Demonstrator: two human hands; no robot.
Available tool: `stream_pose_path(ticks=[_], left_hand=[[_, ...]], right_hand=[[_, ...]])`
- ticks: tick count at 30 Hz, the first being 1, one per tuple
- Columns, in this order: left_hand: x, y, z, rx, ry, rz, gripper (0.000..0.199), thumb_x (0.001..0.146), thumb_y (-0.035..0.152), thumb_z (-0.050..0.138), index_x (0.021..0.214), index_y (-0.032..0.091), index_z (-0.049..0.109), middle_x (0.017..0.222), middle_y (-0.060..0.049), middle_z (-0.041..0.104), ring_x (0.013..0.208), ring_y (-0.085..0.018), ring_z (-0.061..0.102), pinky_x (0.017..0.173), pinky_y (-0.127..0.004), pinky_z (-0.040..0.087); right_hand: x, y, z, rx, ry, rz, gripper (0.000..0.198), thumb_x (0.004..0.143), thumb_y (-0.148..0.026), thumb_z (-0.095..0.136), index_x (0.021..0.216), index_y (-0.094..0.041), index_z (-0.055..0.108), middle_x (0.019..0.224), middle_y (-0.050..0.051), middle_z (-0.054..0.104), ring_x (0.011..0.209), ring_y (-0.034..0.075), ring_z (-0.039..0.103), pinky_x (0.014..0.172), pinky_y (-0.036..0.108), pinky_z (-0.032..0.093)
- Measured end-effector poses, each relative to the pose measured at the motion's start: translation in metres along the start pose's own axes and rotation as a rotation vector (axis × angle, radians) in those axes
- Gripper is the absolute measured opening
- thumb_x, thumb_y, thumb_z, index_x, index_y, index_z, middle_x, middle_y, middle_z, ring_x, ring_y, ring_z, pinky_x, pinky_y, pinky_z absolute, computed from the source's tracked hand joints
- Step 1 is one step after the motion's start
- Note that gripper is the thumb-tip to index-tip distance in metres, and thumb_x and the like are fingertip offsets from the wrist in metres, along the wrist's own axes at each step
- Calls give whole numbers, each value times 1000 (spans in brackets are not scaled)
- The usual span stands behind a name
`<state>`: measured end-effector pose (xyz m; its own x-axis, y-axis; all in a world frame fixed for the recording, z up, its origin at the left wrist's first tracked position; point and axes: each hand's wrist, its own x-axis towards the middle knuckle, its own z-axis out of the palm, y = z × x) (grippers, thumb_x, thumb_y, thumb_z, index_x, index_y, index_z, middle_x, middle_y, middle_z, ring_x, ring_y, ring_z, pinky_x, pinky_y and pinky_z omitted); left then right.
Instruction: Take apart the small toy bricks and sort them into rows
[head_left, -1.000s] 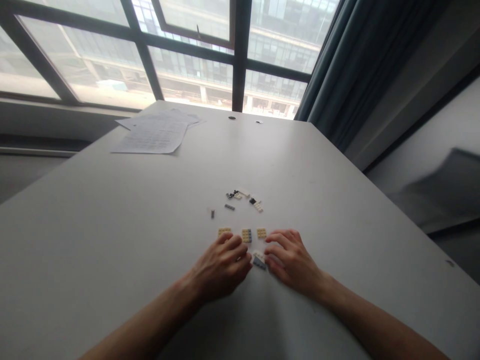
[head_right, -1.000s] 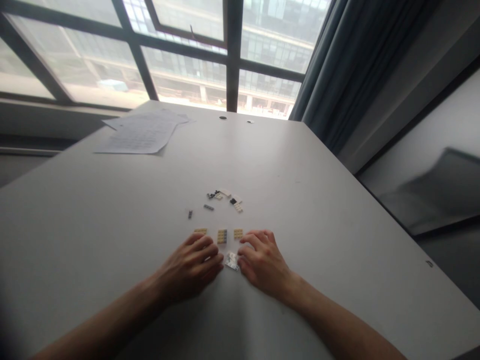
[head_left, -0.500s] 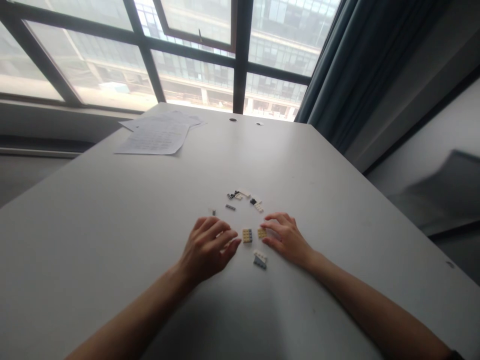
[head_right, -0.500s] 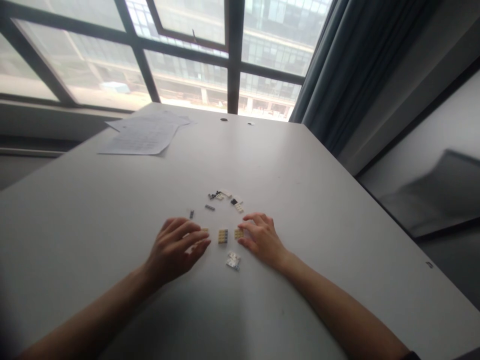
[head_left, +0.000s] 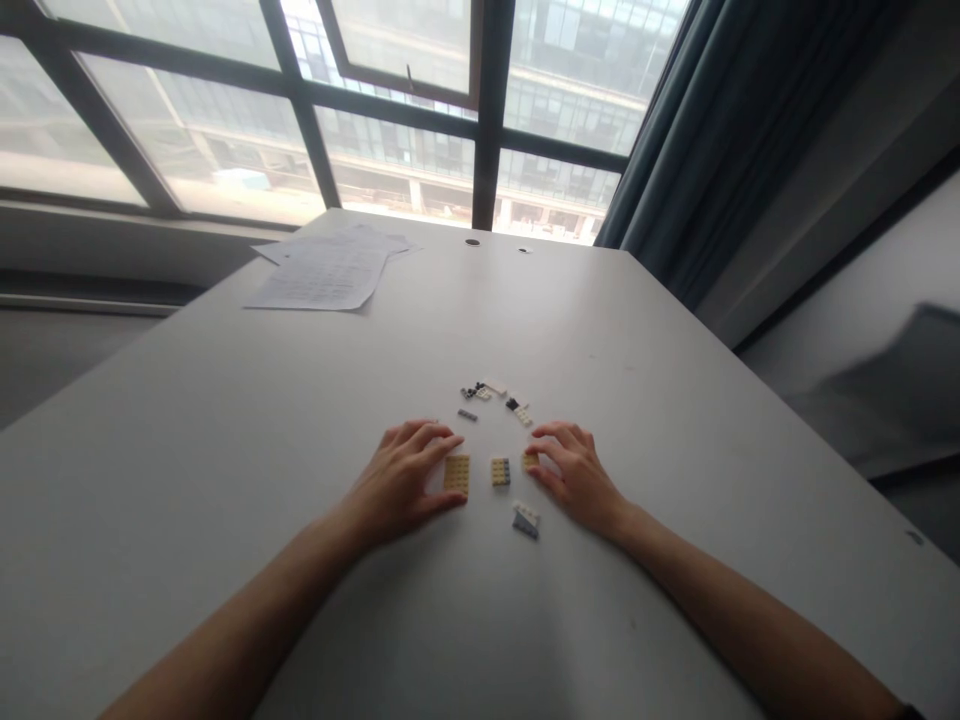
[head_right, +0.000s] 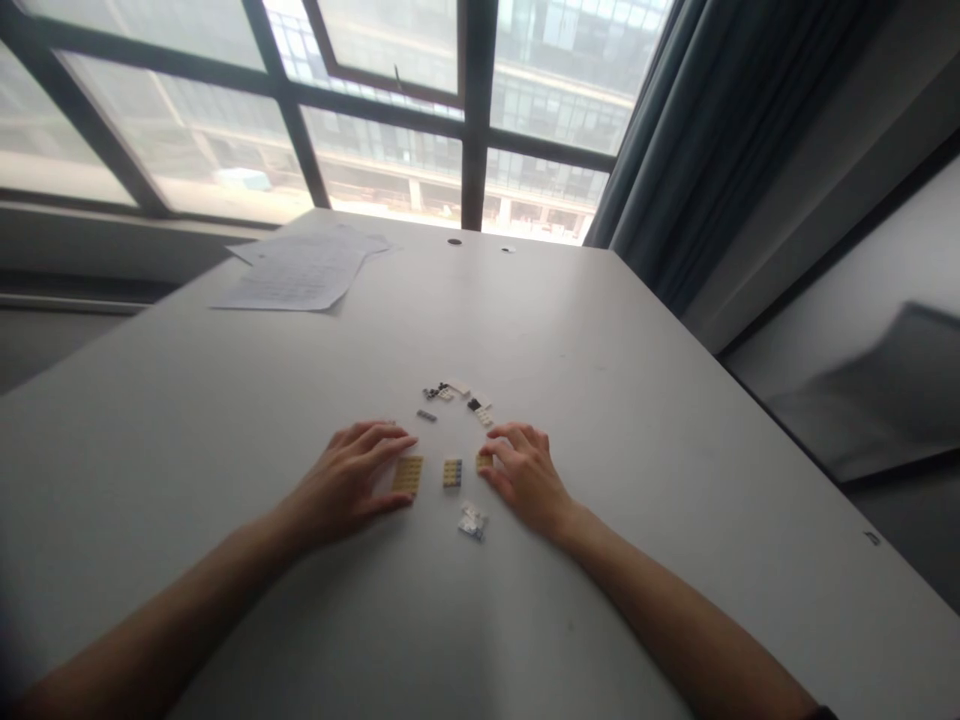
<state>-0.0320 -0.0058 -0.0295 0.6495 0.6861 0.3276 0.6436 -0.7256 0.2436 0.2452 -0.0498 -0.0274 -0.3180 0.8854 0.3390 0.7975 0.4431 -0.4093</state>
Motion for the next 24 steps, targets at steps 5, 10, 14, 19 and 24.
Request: stream_pose_path(ticks=[5, 10, 14, 19, 24], left_hand=[[2, 4, 5, 11, -36, 14, 43, 79, 46, 64, 116, 24, 60, 117, -9, 60, 117, -30, 45, 97, -47, 36], [1, 4, 3, 8, -21, 7, 37, 80, 46, 64, 112, 26, 63, 114, -7, 61, 114, -29, 48, 94, -45, 38], [-5, 0, 0, 19, 6, 12, 37, 80, 45, 63, 112, 27, 63, 113, -7, 62, 112, -28, 49, 94, -43, 38], [-8, -2, -2, 31, -7, 6, 38, 79, 46, 65, 110, 25, 63, 108, -7, 62, 105, -26, 50, 91, -42, 38], [-7, -3, -3, 18, -3, 16, 38, 77, 44, 67, 110, 25, 64, 104, -6, 63, 101, -25, 52, 88, -39, 40]], right_hand=[[10, -18, -1, 10, 62, -33, 14, 89, -30, 60, 100, -23, 63, 119, 8, 59, 119, 24, 45, 98, 42, 35], [24, -42, 14, 21, 46, -70, 15, 87, -30, 63, 100, -23, 63, 121, 7, 58, 120, 23, 43, 100, 41, 33], [30, -53, 26, 2, -5, -73, 14, 86, -29, 63, 98, -23, 64, 121, 8, 57, 119, 25, 43, 100, 44, 32], [31, -58, 33, -32, -66, -79, 11, 84, -27, 65, 94, -21, 64, 122, 7, 57, 119, 25, 42, 101, 47, 28], [30, -60, 36, -64, -87, -69, 10, 83, -27, 65, 91, -21, 64, 122, 8, 56, 119, 27, 41, 100, 48, 27]])
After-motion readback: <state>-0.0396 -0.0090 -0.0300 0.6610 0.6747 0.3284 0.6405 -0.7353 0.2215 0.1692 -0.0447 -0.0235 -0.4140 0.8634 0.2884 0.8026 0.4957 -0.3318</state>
